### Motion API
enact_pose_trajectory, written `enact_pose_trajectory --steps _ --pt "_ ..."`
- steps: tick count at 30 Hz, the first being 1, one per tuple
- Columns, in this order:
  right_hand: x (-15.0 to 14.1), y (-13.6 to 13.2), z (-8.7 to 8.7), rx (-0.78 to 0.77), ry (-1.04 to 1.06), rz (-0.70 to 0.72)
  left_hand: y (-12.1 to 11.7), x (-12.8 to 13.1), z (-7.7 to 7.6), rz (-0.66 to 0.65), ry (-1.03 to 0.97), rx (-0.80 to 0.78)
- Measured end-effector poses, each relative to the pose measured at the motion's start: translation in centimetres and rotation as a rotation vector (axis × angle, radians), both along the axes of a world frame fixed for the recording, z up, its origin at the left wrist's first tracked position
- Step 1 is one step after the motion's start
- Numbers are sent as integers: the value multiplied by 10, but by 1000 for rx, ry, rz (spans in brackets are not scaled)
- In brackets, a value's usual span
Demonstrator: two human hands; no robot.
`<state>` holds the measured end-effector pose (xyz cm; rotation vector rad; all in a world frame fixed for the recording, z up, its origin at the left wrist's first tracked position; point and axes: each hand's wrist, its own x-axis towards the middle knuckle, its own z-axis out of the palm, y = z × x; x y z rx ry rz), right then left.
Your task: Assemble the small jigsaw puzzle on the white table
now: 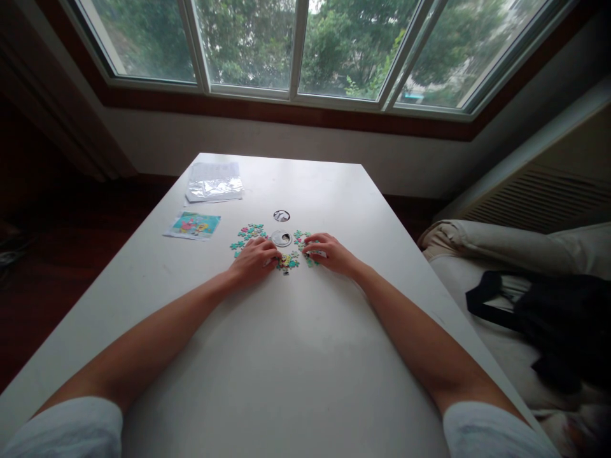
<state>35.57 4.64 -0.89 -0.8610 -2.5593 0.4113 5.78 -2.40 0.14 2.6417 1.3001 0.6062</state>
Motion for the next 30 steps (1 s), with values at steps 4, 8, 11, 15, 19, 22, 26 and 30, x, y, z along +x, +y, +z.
enact_pose_trajectory --steps 4,8,11,15,19,22,26,30 --pt "-1 -1 1 5 -13 8 1 -1 -2 3 5 8" --pt "-3 -3 3 22 -11 3 2 -1 -4 6 6 10" --pt "-4 -4 4 15 14 -7 1 0 -2 3 -3 11" --pt "-6 -5 5 -26 58 -31 -1 1 1 -40 -17 -7" --pt "-8 -5 3 -54 93 -69 -3 1 3 -93 -23 -21" --pt "-10 -6 3 -121 166 -72 -3 1 3 -101 -20 -20" --pt "-14 -11 5 -223 272 -110 -3 1 4 -83 -13 -24" --pt "-21 -17 6 -267 328 -129 -2 2 4 -69 -5 -27"
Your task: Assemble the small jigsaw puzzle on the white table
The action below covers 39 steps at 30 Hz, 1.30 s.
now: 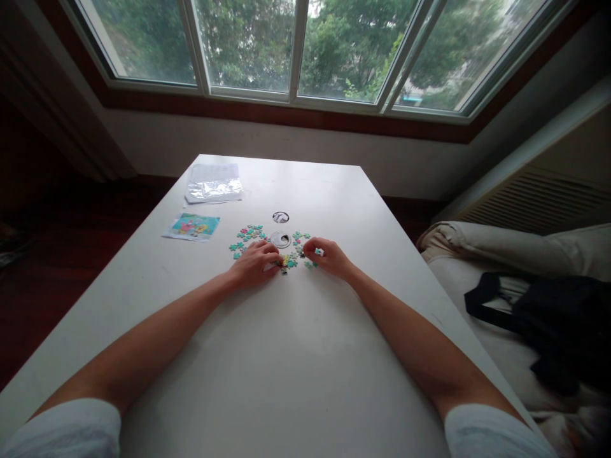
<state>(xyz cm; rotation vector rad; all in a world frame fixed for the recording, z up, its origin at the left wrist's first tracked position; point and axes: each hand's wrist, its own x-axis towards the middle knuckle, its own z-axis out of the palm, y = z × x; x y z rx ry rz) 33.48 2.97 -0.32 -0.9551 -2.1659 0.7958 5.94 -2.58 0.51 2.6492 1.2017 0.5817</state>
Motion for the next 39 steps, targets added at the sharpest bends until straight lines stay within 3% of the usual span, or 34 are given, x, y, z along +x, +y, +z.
enact_pose_trajectory --steps 9,16,25,39 --pt "-26 -27 0 4 7 92 9 -6 -13 39 -93 -5" --pt "-45 -39 -8 117 35 138 12 -5 -15 46 -116 11" --pt "-45 -34 -16 320 -86 70 14 -5 -17 17 -137 4" --pt "-42 -39 -12 413 -230 107 14 -5 -14 -17 -146 11"
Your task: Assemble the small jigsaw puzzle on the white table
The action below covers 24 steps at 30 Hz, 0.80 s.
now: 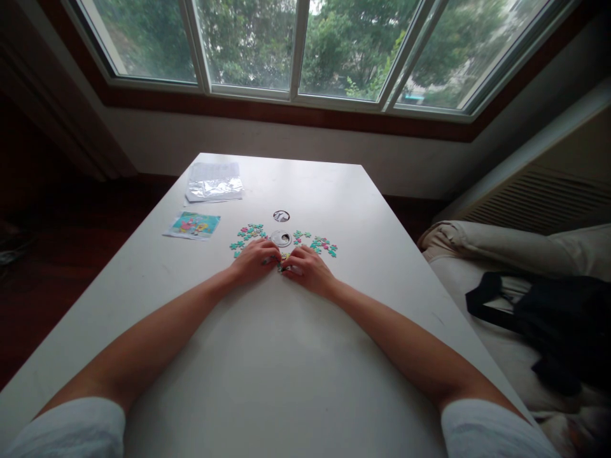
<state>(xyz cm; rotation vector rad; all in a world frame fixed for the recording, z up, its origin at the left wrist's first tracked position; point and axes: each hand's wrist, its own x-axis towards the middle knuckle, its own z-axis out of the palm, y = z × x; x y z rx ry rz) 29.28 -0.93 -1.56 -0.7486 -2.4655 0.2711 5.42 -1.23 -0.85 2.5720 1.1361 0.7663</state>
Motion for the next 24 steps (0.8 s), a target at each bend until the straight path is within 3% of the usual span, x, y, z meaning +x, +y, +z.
enact_pose_trajectory --steps 15,24 --pt "-1 0 -2 48 -36 13 -1 1 1 15 15 -18" --pt "1 0 2 55 -33 102 -4 1 4 35 48 -35"
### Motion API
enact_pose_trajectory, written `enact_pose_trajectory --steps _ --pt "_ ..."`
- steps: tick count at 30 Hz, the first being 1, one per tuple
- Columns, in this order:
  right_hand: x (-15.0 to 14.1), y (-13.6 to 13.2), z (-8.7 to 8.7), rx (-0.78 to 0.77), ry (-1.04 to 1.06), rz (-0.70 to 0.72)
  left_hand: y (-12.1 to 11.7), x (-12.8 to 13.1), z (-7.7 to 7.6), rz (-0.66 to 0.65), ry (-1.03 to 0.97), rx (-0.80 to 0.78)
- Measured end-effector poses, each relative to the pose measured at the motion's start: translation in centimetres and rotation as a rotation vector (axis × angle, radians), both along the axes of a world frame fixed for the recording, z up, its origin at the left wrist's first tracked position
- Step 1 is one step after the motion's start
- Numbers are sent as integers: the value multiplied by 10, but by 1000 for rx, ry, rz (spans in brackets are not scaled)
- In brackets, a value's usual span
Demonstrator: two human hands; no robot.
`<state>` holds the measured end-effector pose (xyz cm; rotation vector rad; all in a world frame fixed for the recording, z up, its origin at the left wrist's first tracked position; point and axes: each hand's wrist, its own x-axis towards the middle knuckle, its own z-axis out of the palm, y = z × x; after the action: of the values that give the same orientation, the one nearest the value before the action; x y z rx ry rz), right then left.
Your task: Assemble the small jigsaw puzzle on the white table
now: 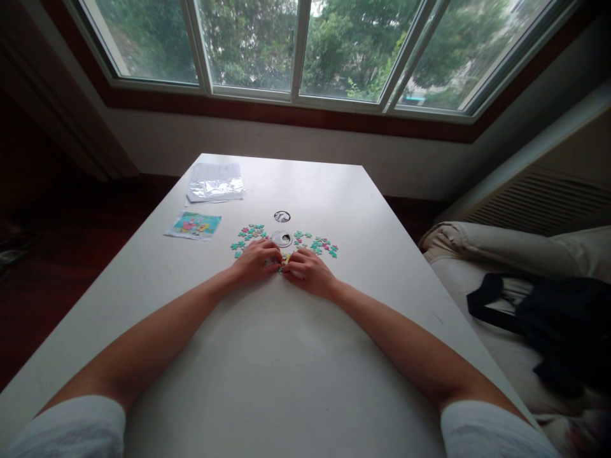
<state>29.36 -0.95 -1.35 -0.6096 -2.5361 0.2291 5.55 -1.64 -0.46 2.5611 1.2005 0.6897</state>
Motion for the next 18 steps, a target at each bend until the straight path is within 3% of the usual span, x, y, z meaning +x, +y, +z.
enact_pose_trajectory --steps 18 --pt "2 -3 9 -44 9 80 -3 4 0 26 12 -12"
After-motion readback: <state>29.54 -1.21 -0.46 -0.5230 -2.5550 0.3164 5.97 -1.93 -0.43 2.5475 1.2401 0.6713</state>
